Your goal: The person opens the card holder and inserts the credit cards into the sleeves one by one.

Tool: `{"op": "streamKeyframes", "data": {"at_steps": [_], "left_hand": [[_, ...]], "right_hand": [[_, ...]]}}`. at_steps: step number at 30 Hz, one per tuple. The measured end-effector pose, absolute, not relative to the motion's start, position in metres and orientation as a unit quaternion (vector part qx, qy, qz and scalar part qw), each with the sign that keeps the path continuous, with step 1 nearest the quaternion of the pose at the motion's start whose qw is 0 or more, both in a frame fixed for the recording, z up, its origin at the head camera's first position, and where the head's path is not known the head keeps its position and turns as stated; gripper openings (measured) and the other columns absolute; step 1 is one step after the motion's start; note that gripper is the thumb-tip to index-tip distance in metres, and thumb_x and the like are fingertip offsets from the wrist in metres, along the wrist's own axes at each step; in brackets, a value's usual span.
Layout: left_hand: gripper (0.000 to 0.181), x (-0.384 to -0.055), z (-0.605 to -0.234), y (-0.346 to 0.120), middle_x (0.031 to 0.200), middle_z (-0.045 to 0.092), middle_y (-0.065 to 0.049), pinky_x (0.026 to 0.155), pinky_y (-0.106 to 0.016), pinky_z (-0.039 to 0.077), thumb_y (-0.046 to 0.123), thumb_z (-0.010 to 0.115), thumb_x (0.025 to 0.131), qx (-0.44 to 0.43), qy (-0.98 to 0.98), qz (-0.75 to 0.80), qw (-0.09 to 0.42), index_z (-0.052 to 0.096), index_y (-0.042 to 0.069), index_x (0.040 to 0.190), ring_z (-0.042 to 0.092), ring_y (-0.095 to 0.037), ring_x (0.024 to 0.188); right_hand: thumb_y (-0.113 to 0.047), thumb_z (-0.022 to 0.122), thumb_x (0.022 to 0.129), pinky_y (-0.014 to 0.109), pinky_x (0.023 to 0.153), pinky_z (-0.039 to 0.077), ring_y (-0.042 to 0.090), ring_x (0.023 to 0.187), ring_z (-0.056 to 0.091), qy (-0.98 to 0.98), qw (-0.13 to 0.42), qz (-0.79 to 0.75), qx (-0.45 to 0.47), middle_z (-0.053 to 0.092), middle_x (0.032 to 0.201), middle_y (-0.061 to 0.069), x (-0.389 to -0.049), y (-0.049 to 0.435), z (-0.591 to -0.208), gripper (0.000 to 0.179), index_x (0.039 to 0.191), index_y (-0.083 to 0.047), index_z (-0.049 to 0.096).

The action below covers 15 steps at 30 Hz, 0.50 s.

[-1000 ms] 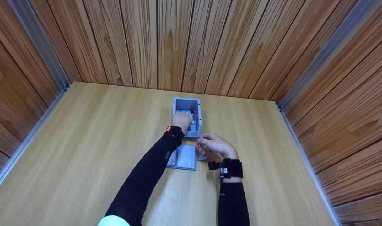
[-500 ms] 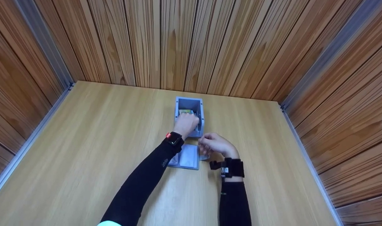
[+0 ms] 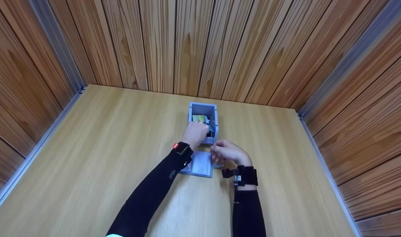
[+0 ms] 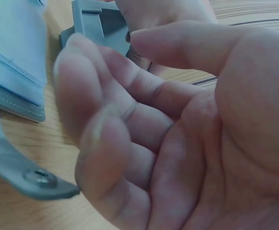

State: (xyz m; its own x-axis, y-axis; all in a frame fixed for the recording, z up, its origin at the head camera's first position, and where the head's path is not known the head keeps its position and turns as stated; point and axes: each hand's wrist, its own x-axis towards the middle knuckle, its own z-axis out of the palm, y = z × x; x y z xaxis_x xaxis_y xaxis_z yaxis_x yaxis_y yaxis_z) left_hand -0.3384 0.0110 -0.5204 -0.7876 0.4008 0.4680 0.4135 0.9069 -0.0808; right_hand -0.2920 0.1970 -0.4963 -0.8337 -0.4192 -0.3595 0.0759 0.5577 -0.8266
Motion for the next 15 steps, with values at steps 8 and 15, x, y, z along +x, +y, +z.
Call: {"op": "streamKeyframes", "data": {"at_steps": [8, 15], "left_hand": [[0.019, -0.319, -0.518, -0.006, 0.105, 0.084, -0.006, 0.079, -0.036, 0.068, 0.001, 0.069, 0.101, -0.205, -0.929, -0.095, 0.294, 0.084, 0.010, 0.108, 0.081, -0.022, 0.095], [0.029, -0.292, -0.522, -0.025, 0.133, 0.078, -0.010, 0.107, -0.041, 0.062, -0.012, 0.067, 0.096, -0.127, -0.860, -0.388, 0.305, 0.087, 0.009, 0.102, 0.073, -0.028, 0.121]], "right_hand": [[-0.024, 0.055, 0.111, 0.027, 0.063, 0.056, 0.013, 0.070, 0.066, 0.844, 0.264, -0.455, -0.101, 0.071, 0.084, 0.001, -0.293, 0.194, -0.499, 0.034, 0.117, 0.006, 0.070], [-0.026, 0.055, 0.111, 0.027, 0.065, 0.057, 0.015, 0.073, 0.068, 0.845, 0.273, -0.451, -0.092, 0.071, 0.089, 0.003, -0.293, 0.194, -0.497, 0.035, 0.122, 0.004, 0.070]]}}
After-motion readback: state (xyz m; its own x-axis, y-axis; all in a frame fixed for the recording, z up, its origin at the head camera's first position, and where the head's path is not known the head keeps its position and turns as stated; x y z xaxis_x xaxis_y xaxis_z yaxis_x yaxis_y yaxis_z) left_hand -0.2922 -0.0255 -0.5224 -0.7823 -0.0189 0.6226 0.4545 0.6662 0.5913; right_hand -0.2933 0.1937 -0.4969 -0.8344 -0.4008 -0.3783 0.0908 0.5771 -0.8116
